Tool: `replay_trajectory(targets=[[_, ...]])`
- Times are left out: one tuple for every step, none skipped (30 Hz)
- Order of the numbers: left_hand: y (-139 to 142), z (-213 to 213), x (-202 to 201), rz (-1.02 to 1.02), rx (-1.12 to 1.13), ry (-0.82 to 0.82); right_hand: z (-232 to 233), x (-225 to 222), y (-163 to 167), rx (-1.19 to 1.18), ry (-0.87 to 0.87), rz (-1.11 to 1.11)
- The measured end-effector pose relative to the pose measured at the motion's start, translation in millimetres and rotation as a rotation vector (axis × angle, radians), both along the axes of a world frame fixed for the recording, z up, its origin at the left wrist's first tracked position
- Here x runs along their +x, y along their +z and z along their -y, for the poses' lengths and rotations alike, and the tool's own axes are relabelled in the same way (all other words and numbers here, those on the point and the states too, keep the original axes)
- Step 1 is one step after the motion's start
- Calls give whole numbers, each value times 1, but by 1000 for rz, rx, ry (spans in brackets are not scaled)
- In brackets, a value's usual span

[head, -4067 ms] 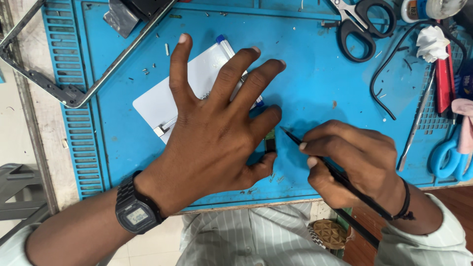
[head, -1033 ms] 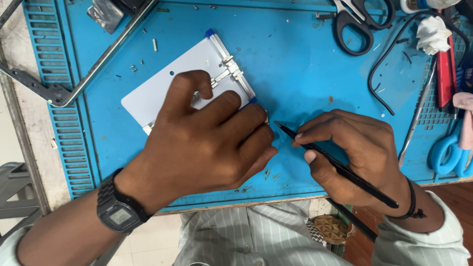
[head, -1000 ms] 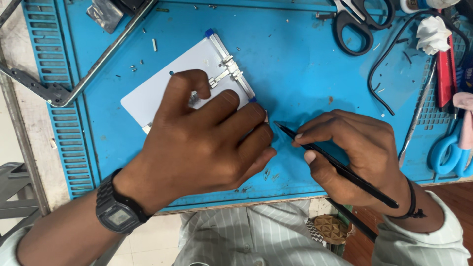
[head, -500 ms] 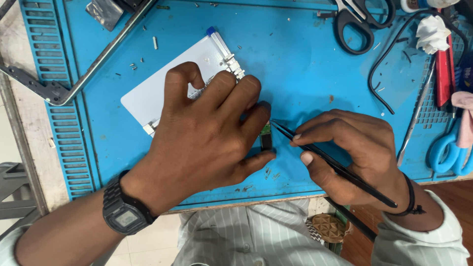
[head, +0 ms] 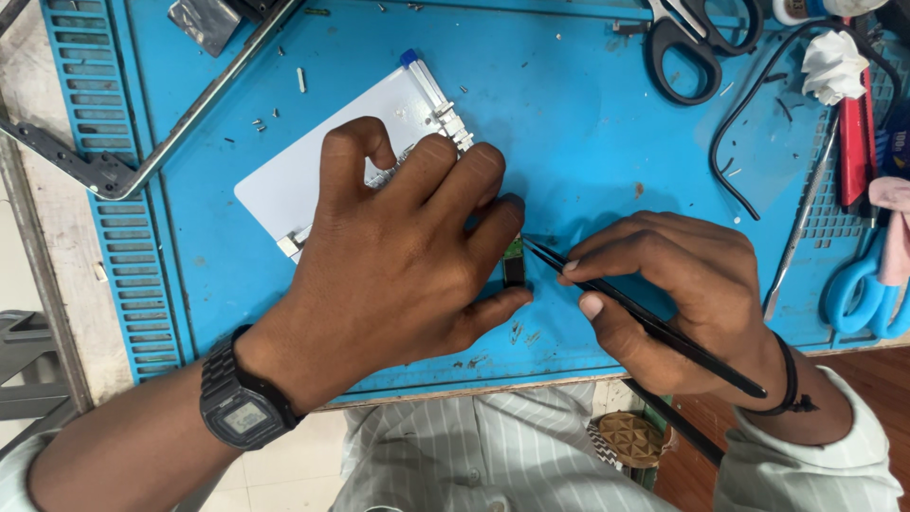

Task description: The person wipes a small green circuit board with a pink cloth, then uses tweezers to pick at and adjust components on the board. They place the board into a spring-loaded white holder on the blue mat and press and reposition it while continuing to work on it with the tweezers.

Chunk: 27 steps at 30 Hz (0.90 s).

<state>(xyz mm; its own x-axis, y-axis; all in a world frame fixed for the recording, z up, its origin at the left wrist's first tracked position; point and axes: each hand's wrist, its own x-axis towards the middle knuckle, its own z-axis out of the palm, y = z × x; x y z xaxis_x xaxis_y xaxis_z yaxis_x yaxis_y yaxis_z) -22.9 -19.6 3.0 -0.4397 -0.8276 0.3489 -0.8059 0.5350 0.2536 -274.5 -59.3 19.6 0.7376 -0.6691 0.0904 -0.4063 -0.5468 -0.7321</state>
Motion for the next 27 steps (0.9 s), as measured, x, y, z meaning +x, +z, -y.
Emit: replay_trajectory(targets=[[0, 0, 0, 0, 2, -1, 0, 0, 0, -1, -1, -2], [0, 0, 0, 1, 5, 1, 0, 0, 0, -3, -2, -4], [1, 0, 0, 1, 9, 3, 0, 0, 0, -5, -5, -8], [1, 0, 0, 2, 12, 5, 0, 1, 0, -7, -8, -11], [2, 0, 0, 0, 8, 9, 0, 1, -1, -10, -11, -14], [3, -1, 0, -2, 5, 14, 0, 1, 0, -19, -10, -21], [3, -1, 0, -4, 1, 19, -1, 1, 0, -28, -9, -28], [3, -2, 0, -18, -1, 10, -1, 1, 1, -38, -8, -35], [3, -2, -1, -32, -2, 0, -1, 1, 1, -36, -9, -34], [2, -3, -1, -47, -4, -10, -1, 2, 1, -35, -10, -34], [1, -4, -1, -51, -36, -34, -1, 2, 1, -35, -11, -34], [0, -4, -2, -56, -67, -59, -1, 2, 1, -43, -14, -43], [0, -6, -2, -60, -98, -85, -1, 2, 2, -50, -17, -52], [-1, -6, -2, -48, -73, -87, -1, 3, 2, -58, -21, -60], [-2, -6, -2, -37, -48, -89, -1, 4, 2, -72, -16, -56], [-3, -6, -2, -27, -22, -92, -1, 5, 3, -85, -11, -52], [-4, -7, -2, -56, 13, -103, -1, 6, 3, -96, -5, -47], [-4, -6, -1, -82, 46, -114, -1, 7, 3, -131, 6, -44], [-3, -6, 0, -108, 78, -123, -1, 8, 5, -167, 18, -40], [-3, -6, 1, -113, 64, -117, -1, 9, 6, -203, 31, -37], [-3, -6, 1, -118, 50, -110, -1, 11, 6, -232, 26, -64], [-3, -6, 1, -124, 36, -102, -3, 12, 7, -261, 22, -91], [-2, -5, 1, -129, 60, -106, -4, 13, 8, -290, 17, -117], [-2, -5, 1, -134, 83, -109, -5, 14, 9, -326, 30, -129], [-2, -5, 1, -139, 106, -114, -5, 16, 9, -362, 42, -142], [-2, -5, 1, -139, 113, -116, -5, 17, 10, -400, 53, -155], [-2, -5, 2, -140, 121, -119, -5, 18, 10, -459, 80, -142]])
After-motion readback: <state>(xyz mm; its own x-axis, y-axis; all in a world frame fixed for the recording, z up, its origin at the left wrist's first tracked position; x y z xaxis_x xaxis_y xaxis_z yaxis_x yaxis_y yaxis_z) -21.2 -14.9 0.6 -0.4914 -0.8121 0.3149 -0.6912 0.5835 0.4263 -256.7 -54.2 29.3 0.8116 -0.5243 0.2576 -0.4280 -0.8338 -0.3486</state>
